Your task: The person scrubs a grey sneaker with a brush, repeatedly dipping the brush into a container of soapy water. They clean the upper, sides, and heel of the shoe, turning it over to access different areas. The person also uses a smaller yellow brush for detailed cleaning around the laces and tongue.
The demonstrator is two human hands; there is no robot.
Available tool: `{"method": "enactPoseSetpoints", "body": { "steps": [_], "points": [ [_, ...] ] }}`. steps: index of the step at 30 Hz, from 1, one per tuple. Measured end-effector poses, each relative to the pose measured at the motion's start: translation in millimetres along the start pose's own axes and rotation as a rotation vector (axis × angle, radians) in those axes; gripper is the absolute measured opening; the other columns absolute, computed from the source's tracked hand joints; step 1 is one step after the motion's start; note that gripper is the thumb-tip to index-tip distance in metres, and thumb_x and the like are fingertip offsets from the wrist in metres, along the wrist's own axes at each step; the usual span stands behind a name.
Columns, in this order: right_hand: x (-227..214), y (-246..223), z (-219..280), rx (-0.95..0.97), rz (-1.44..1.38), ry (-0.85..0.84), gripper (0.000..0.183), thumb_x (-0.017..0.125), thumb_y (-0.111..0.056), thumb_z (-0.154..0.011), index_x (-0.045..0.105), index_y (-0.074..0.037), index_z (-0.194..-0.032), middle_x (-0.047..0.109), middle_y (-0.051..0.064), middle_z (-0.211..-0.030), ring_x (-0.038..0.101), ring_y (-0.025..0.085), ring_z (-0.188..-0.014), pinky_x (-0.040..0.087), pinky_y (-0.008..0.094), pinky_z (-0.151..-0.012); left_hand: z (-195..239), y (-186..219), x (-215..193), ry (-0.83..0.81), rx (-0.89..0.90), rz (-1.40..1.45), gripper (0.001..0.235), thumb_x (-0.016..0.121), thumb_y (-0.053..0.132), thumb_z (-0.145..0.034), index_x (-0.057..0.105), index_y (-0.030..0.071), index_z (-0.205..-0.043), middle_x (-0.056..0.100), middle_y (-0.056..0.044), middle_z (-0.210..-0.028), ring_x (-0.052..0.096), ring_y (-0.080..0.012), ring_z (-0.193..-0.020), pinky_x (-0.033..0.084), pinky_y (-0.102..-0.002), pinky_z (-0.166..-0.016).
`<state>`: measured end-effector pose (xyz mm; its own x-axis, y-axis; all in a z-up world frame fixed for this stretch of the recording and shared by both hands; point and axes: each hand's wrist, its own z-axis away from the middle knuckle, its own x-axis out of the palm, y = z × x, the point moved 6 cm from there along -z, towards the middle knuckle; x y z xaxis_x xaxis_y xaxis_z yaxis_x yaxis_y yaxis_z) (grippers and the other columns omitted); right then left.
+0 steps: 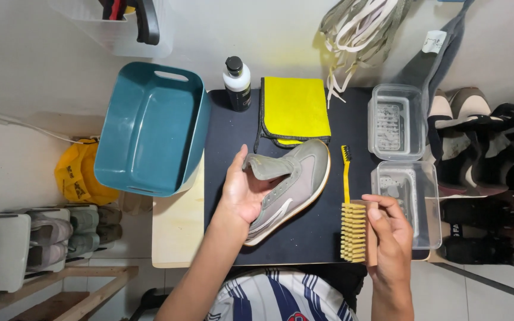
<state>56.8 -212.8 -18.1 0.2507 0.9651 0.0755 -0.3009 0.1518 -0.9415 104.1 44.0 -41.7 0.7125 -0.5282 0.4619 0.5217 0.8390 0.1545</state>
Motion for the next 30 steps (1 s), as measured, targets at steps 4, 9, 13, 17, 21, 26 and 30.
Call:
{"method": "enactPoseSetpoints", "body": {
  "steps": [4,9,13,17,21,26,30],
  "points": [
    [19,9,-3,0.053,0.027,-0.044,0.025,0.061,-0.022,-0.097,0.066,-0.006,-0.116,0.071,0.012,-0.097,0.067,0.018,-0.079,0.054,0.030,-0.066,12,1,-3,-0.060,0.007,-0.043,0.074,0.045,0.063,-0.095,0.063,0.005,-0.137,0.070,-0.023,-0.123,0.067,-0.0357,-0.113,0.054,-0.044,-0.097],
    [53,16,-11,0.018,0.269,-0.204,0.034,0.063,-0.026,-0.094,0.069,-0.009,-0.122,0.075,0.009,-0.108,0.068,0.014,-0.096,0.054,0.028,-0.087,56,10,3,-0.255,0.050,-0.193,0.088,0.037,0.056,-0.092,0.054,-0.017,-0.139,0.062,-0.036,-0.130,0.060,-0.0398,-0.126,0.044,-0.046,-0.115],
    [72,23,-10,0.066,0.293,-0.233,0.037,0.060,-0.033,-0.095,0.069,-0.010,-0.122,0.077,0.008,-0.114,0.070,0.014,-0.101,0.054,0.028,-0.090,50,9,-28,-0.255,0.195,-0.333,0.073,0.045,0.042,-0.092,0.057,-0.012,-0.140,0.068,-0.031,-0.129,0.065,-0.0340,-0.120,0.049,-0.042,-0.110],
    [79,20,-13,0.008,0.288,-0.227,0.036,0.062,-0.030,-0.096,0.070,-0.009,-0.124,0.069,0.003,-0.101,0.062,0.009,-0.087,0.050,0.024,-0.081,73,30,-55,-0.162,0.857,-0.539,0.045,0.057,0.026,-0.093,0.061,-0.003,-0.126,0.075,-0.023,-0.106,0.071,-0.0251,-0.088,0.061,-0.033,-0.069],
    [79,17,-15,0.023,0.311,-0.220,0.034,0.062,-0.029,-0.097,0.071,-0.011,-0.123,0.066,0.000,-0.091,0.059,0.007,-0.080,0.049,0.023,-0.076,92,23,-80,-0.193,1.328,-1.064,0.116,0.083,0.057,-0.068,0.027,0.003,-0.154,0.052,-0.022,-0.149,0.052,-0.0307,-0.139,0.052,-0.044,-0.108],
    [71,8,-17,0.103,0.315,-0.222,0.038,0.060,-0.029,-0.095,0.069,-0.009,-0.126,0.069,0.005,-0.111,0.063,0.013,-0.098,0.048,0.026,-0.090,38,-27,-121,0.007,0.971,-1.459,0.142,0.097,0.060,-0.046,0.022,0.015,-0.157,0.034,-0.010,-0.163,0.036,-0.0298,-0.150,0.033,-0.057,-0.117],
    [52,-3,-20,0.241,0.025,-0.294,0.061,0.059,-0.019,-0.082,0.057,-0.004,-0.141,0.065,0.018,-0.123,0.064,0.024,-0.093,0.053,0.033,-0.071,54,-35,-100,0.080,1.420,-1.455,0.101,0.090,0.049,-0.074,0.041,0.002,-0.148,0.051,-0.016,-0.147,0.042,-0.0342,-0.146,0.028,-0.054,-0.126]
  ]
}}
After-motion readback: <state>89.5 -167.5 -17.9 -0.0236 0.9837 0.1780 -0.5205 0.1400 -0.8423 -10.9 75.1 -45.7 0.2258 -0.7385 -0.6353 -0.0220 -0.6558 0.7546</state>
